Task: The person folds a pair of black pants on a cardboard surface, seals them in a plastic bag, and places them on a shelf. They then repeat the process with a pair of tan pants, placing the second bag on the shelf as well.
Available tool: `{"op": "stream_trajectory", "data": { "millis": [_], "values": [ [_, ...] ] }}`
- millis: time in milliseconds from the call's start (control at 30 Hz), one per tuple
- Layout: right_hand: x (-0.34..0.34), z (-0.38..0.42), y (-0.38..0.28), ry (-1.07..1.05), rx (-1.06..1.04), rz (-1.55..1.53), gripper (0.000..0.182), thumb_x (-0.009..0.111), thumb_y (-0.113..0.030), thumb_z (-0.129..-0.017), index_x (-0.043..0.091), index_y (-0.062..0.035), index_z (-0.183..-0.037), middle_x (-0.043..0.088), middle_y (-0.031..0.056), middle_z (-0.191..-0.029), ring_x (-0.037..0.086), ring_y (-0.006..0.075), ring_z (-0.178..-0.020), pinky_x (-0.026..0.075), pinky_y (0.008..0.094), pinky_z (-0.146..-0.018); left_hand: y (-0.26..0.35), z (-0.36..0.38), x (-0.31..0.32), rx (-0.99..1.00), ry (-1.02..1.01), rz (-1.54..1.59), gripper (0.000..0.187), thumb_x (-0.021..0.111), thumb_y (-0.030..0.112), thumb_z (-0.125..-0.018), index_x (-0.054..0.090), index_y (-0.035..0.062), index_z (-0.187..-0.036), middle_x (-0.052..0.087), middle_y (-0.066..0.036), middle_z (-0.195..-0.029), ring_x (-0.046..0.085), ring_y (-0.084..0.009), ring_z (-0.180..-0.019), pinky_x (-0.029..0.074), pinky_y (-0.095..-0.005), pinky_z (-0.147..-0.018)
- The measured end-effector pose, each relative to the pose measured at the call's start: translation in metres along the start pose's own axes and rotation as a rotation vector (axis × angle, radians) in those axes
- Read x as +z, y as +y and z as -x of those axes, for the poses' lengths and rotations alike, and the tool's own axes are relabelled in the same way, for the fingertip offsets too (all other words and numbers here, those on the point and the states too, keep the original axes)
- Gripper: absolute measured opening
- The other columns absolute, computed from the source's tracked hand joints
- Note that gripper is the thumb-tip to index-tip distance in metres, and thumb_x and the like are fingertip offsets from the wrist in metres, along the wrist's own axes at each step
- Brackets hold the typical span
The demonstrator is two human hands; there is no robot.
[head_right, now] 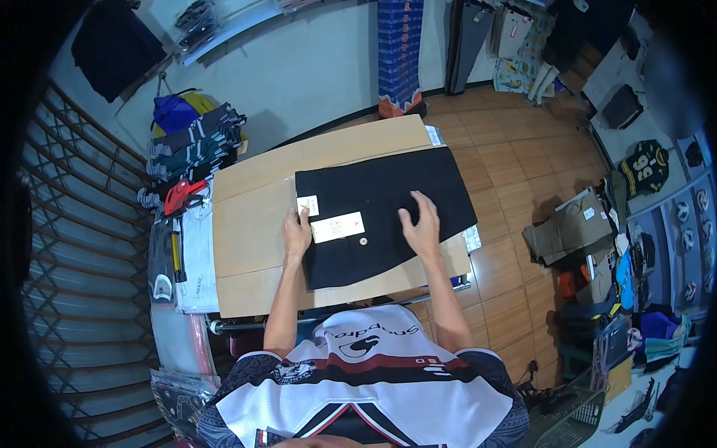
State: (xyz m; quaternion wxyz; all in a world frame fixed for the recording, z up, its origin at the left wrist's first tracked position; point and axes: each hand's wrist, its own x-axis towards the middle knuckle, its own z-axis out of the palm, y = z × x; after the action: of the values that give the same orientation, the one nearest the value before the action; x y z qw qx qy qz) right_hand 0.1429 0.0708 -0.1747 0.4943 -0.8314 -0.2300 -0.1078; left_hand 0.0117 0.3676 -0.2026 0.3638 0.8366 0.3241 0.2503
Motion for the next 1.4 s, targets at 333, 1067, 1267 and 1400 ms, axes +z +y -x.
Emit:
{"op": "stream_trajectory", "data": {
  "millis": [333,1067,1267,1400],
  "values": [
    [-0.047,-0.001,0.048,0.094,0.017,0.409,0.043,0.07,-0.013,-0.094,0.064,-0.0031,-0.135,0.061,0.0198,-0.143,0.05,0.0413,-0.138,0.036,0.055,-0.117,-0.097,-0.04,-0.1,-0.079,0.056,-0.196,0.032,0.06,0.03,-0.104,0.063,-0.0023,-0.106,0.07,-0.032,-0.098,0.066,-0.0529,-0.098,0.051,-0.0572,-0.082],
    [0.12,0.033,-0.058,-0.319,0.077,0.612,0.069,0.058,-0.045,-0.102,0.041,-0.0126,-0.161,0.024,0.0278,-0.169,0.012,0.053,-0.157,0.006,0.0809,-0.115,-0.264,-0.079,-0.277,-0.335,0.28,-0.58,0.027,0.056,0.024,-0.106,0.063,-0.0013,-0.112,0.071,-0.026,-0.108,0.067,-0.0469,-0.101,0.051,-0.0546,-0.086],
    [0.133,0.038,-0.065,-0.313,0.082,0.637,0.069,0.056,-0.046,-0.102,0.04,-0.0121,-0.161,0.024,0.0269,-0.169,0.012,0.0526,-0.157,0.007,0.0796,-0.117,-0.291,-0.084,-0.285,-0.271,0.306,-0.576,0.026,0.057,0.023,-0.105,0.063,-0.0015,-0.111,0.069,-0.027,-0.111,0.065,-0.0481,-0.104,0.05,-0.0545,-0.087],
    [0.139,0.041,-0.072,-0.327,0.097,0.641,0.069,0.056,-0.046,-0.103,0.04,-0.0122,-0.161,0.024,0.0263,-0.169,0.012,0.0521,-0.157,0.007,0.0791,-0.117,-0.296,-0.086,-0.29,-0.229,0.328,-0.563,0.026,0.057,0.022,-0.105,0.063,-0.0021,-0.111,0.068,-0.027,-0.111,0.065,-0.0483,-0.104,0.05,-0.0547,-0.087]
  ]
}}
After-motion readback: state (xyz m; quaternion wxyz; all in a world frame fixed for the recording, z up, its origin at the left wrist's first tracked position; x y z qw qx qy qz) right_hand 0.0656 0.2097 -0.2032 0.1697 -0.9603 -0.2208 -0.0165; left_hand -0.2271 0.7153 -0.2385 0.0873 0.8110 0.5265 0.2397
